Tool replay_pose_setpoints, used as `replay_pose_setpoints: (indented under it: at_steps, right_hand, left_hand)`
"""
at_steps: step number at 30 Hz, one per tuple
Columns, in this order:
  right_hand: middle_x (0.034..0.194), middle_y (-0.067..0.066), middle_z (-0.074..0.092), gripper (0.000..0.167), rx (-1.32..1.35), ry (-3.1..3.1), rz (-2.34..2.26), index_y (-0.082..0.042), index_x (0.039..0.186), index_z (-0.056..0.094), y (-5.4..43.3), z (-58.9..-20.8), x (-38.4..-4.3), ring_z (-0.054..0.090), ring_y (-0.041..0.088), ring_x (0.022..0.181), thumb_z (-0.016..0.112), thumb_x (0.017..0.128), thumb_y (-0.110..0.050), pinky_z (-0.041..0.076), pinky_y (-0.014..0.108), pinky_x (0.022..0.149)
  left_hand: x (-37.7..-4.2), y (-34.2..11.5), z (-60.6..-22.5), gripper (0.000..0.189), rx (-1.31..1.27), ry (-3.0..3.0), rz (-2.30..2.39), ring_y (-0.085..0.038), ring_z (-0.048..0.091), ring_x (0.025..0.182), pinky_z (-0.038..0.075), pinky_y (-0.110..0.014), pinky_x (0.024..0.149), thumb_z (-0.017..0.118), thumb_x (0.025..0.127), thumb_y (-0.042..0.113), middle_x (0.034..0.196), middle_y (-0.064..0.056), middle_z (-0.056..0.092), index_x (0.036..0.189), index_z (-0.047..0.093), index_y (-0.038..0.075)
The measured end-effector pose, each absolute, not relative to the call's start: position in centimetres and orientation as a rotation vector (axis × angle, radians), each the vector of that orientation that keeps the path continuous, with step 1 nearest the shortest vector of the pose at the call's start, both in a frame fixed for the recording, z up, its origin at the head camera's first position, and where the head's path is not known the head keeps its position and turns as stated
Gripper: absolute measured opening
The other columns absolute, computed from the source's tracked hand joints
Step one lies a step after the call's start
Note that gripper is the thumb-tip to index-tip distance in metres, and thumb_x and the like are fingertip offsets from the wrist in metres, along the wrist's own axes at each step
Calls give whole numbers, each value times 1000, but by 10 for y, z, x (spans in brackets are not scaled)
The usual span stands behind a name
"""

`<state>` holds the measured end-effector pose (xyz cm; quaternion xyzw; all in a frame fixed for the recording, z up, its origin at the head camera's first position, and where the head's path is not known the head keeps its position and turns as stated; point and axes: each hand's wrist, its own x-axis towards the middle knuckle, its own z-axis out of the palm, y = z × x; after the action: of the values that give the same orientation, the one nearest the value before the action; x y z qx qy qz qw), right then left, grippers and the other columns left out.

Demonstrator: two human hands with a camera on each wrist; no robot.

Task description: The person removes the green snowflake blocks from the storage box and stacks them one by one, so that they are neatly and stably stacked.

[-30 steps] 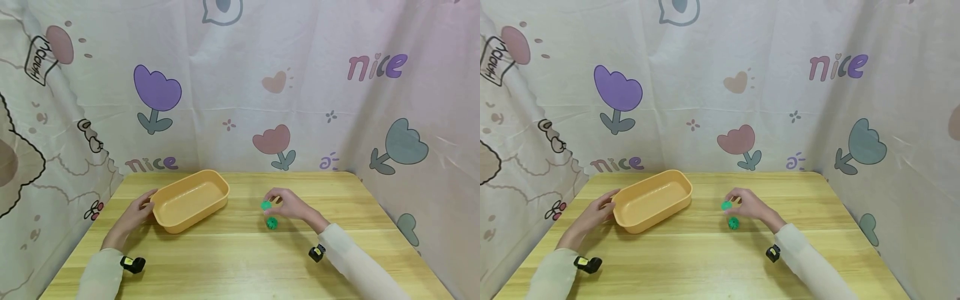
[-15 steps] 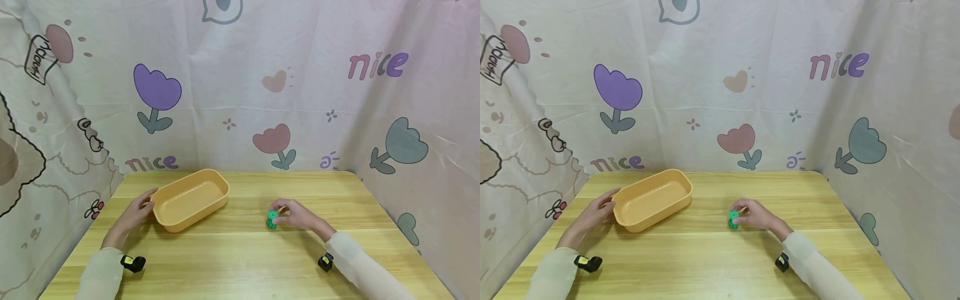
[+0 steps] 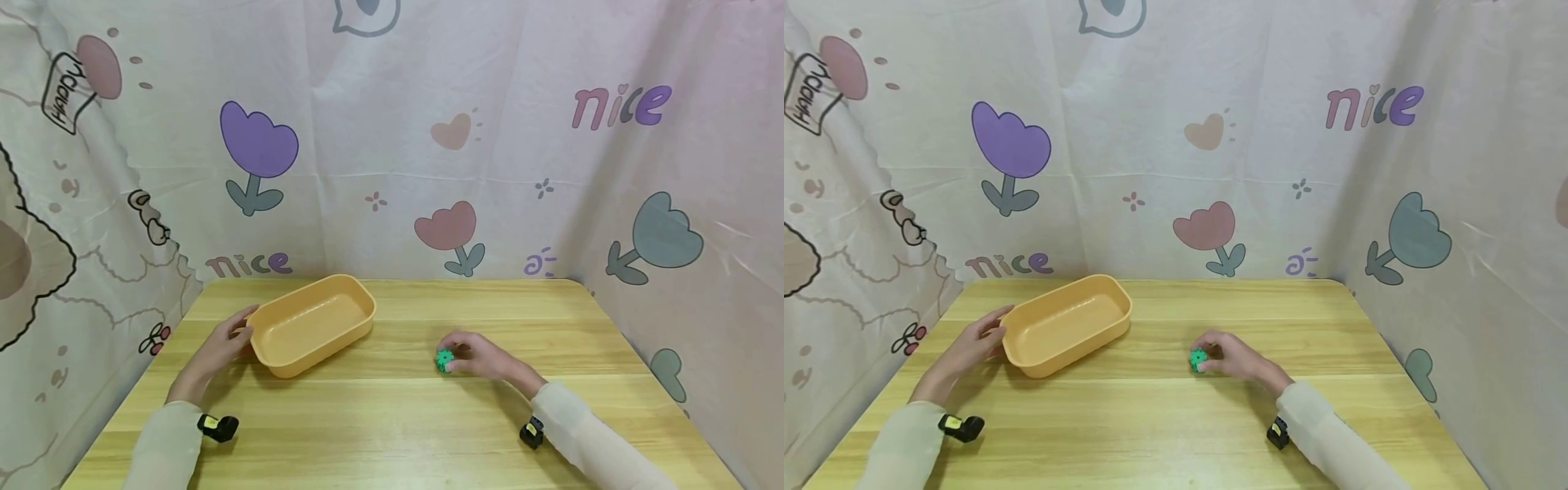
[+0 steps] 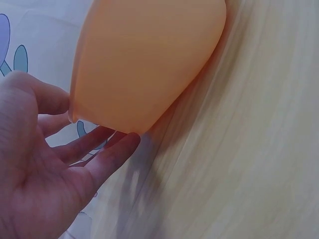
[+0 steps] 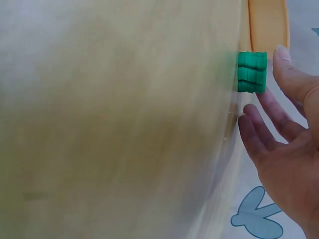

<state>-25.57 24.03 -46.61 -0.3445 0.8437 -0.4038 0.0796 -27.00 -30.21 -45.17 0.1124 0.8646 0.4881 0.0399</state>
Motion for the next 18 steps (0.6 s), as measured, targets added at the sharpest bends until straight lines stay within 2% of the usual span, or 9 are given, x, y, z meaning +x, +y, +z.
replay_pose_setpoints:
  at_steps: [11, 18]
  right_hand:
    - [120, 13, 69, 32, -989, 2495, -1230, 1, 124, 66, 243, -472, -256, 63, 15, 107, 73, 95, -11, 56, 29, 102]
    - [123, 15, 68, 32, -1030, 2457, -1236, 1, 127, 65, 245, -473, -257, 62, 19, 107, 69, 98, -11, 55, 28, 97]
  left_hand:
    - [-271, -302, -451, 57, 333, 2635, 1498, -43, 55, 126, 57, -19, 88, 41, 112, 14, 144, -38, 45, 163, 21, 0]
    - [-271, -302, -450, 56, 329, 2636, 1500, -32, 59, 122, 57, -18, 88, 41, 112, 14, 144, -38, 45, 163, 22, 0]
